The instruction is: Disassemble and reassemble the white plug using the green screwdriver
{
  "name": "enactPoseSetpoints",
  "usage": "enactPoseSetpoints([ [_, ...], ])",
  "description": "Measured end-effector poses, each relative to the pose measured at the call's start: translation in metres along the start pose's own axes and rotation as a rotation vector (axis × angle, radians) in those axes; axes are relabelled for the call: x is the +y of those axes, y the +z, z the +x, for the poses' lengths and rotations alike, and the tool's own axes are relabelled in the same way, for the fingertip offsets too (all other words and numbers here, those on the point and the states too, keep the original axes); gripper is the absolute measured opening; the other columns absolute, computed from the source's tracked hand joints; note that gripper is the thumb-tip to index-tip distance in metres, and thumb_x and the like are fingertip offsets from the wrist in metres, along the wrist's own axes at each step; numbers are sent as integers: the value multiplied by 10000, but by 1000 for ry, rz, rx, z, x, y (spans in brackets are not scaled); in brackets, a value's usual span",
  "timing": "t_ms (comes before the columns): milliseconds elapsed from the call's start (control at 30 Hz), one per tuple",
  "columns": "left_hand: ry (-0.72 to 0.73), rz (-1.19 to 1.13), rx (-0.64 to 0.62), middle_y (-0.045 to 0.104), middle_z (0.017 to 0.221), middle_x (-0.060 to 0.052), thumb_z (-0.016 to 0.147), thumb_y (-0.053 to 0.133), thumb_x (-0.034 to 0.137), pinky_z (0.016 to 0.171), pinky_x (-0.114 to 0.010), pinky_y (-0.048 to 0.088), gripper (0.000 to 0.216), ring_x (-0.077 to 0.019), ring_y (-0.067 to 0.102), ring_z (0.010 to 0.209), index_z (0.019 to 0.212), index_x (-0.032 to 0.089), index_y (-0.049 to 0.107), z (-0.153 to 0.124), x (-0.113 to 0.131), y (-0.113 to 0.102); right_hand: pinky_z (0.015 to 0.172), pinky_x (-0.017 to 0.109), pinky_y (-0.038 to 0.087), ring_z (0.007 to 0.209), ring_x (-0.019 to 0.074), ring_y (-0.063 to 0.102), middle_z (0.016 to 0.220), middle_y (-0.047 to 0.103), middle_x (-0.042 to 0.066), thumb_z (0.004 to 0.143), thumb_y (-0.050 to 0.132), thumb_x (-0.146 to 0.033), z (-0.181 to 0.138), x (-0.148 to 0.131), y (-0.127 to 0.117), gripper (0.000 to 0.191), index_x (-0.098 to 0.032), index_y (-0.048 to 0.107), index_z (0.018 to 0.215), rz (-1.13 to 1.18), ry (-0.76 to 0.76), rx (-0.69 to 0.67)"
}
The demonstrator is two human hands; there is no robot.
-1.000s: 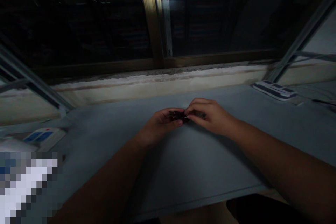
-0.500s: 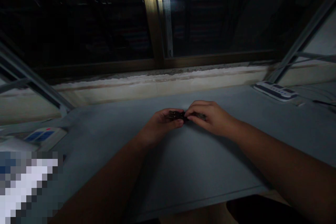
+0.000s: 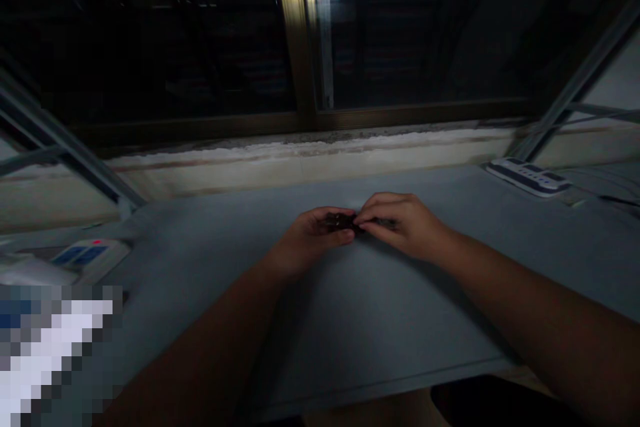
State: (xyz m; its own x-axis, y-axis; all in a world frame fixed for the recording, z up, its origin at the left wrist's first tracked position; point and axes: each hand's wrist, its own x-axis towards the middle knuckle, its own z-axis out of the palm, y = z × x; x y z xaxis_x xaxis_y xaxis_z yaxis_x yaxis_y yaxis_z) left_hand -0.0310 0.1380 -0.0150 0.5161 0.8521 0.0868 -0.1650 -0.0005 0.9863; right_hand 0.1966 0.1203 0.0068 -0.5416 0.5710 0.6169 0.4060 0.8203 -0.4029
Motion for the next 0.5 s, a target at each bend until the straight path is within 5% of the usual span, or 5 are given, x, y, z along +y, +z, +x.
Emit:
enactPoseSetpoints([
  [333, -49, -19, 103, 772, 1041, -56, 678, 927, 227, 961, -381, 523, 435, -177, 717, 924, 1058, 181, 721, -2, -1, -2, 770, 327, 569, 863, 188, 700, 1003, 719, 81, 925, 595, -153, -1, 8, -13, 228, -174, 739, 1102, -25, 151, 53],
  [500, -82, -46, 119, 731, 1106, -65, 711, 888, 206, 994, -408, 533, 463, -203, 714, 988, 1145, 196, 727, -5, 3, 0, 973, 482, 502, 1036, 295, 681, 1060, 751, 104, 853, 648, -176, -7, 31, -35, 227, -191, 756, 1051, -336, 213, -166],
])
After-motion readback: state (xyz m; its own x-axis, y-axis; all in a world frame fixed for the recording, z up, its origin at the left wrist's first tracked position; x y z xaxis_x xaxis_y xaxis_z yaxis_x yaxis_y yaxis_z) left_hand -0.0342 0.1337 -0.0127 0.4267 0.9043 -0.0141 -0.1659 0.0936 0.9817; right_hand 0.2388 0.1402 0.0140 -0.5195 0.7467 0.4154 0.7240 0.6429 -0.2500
